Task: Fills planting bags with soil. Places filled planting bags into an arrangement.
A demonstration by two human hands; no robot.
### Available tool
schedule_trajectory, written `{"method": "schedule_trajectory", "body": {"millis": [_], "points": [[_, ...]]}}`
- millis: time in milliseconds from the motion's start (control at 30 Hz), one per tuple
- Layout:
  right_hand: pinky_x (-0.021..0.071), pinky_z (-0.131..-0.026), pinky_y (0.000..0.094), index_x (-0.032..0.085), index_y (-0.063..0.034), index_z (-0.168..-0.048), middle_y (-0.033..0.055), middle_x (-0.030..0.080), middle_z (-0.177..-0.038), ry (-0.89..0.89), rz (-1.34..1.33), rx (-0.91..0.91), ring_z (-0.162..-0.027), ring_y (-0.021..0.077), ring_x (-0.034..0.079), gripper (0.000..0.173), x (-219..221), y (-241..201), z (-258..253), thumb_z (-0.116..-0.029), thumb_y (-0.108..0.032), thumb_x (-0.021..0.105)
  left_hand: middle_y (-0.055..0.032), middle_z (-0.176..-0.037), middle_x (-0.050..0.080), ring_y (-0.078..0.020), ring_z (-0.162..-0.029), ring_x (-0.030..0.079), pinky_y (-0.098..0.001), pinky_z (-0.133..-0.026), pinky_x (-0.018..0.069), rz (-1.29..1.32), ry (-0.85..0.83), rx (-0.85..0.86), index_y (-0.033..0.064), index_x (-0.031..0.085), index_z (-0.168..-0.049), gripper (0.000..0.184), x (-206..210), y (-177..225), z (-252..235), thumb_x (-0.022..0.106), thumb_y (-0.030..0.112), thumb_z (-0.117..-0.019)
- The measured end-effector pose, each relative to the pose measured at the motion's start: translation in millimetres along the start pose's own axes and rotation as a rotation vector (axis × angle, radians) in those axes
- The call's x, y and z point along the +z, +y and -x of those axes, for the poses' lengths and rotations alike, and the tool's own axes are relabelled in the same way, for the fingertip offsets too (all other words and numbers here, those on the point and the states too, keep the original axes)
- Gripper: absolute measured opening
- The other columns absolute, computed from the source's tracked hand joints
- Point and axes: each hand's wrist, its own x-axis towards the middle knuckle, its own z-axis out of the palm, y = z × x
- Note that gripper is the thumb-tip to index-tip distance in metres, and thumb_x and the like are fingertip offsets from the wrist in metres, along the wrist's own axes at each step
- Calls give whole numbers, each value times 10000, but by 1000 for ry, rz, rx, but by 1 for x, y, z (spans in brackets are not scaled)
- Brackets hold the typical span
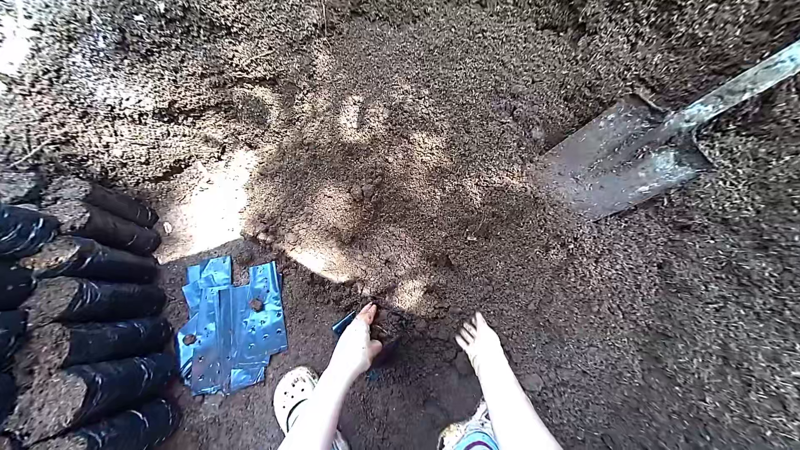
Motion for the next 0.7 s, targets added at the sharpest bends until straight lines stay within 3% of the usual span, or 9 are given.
{"method": "schedule_trajectory", "body": {"millis": [67, 167, 267, 333, 433, 567, 633, 700], "points": [[385, -1148, 490, 222, -86, -1600, 200, 282, -1641, 132, -423, 76, -1471, 329, 381, 664, -18, 16, -29, -1102, -522, 278, -113, -1696, 261, -208, -1551, 301, -392, -1266, 255, -27, -26, -13, 46, 320, -1606, 791, 3, 3, -2, 672, 23, -898], [329, -1185, 560, 80, -167, -1640, 167, 125, -1699, 81, -765, 4, -1537, 345, 256, 797, -9, 20, -60, -1045, -671, 245, -79, -1714, 223, -240, -1543, 323, -447, -1245, 307, -128, -136, 6, 83, 353, -1603, 760, 13, 9, -2, 677, 45, -916], [334, -1141, 663, 169, -190, -1631, 159, 261, -1661, 10, -801, -119, -1501, 342, 323, 888, 11, -10, -80, -976, -790, 170, -41, -1707, 250, -197, -1538, 332, -420, -1248, 303, -55, -94, 41, 85, 381, -1591, 764, 11, 5, -4, 654, 0, -882], [428, -1058, 621, 281, -275, -1572, 74, 427, -1559, -84, -762, -181, -1401, 269, 447, 818, 23, -38, -88, -959, -803, 157, -40, -1708, 247, -189, -1530, 346, -416, -1245, 309, -31, -68, 37, 87, 360, -1600, 789, 7, 0, -4, 648, 0, -871], [460, -1046, 539, 307, -232, -1549, 83, 474, -1496, -115, -749, -151, -1341, 240, 493, 717, 23, -52, -93, -1022, -705, 196, -44, -1716, 218, -171, -1545, 310, -398, -1257, 279, -14, -103, 39, 91, 314, -1618, 816, 8, 4, -7, 651, 18, -879], [513, -936, 464, 355, -157, -1486, 98, 552, -1326, -195, -622, -111, -1169, 205, 568, 683, 20, -49, -63, -1058, -622, 96, -55, -1707, 247, -165, -1547, 301, -394, -1262, 264, 79, -66, 48, 81, 332, -1609, 805, 10, 7, -17, 651, 26, -873], [554, -836, 440, 453, -144, -1374, 84, 624, -1158, -289, -530, -38, -1030, 191, 627, 643, 27, -49, -35, -1067, -598, 116, -49, -1706, 250, -171, -1536, 327, -404, -1247, 299, 101, -56, 49, 85, 332, -1610, 805, 12, 6, -19, 655, 39, -874], [584, -823, 458, 521, -108, -1336, 113, 677, -1111, -525, -379, 49, -989, 225, 672, 675, 40, -51, -7, -1074, -580, 117, -36, -1707, 248, -179, -1496, 399, -414, -1189, 390, 110, -52, 37, 105, 329, -1614, 806, 13, 4, -20, 654, 48, -879]]}}
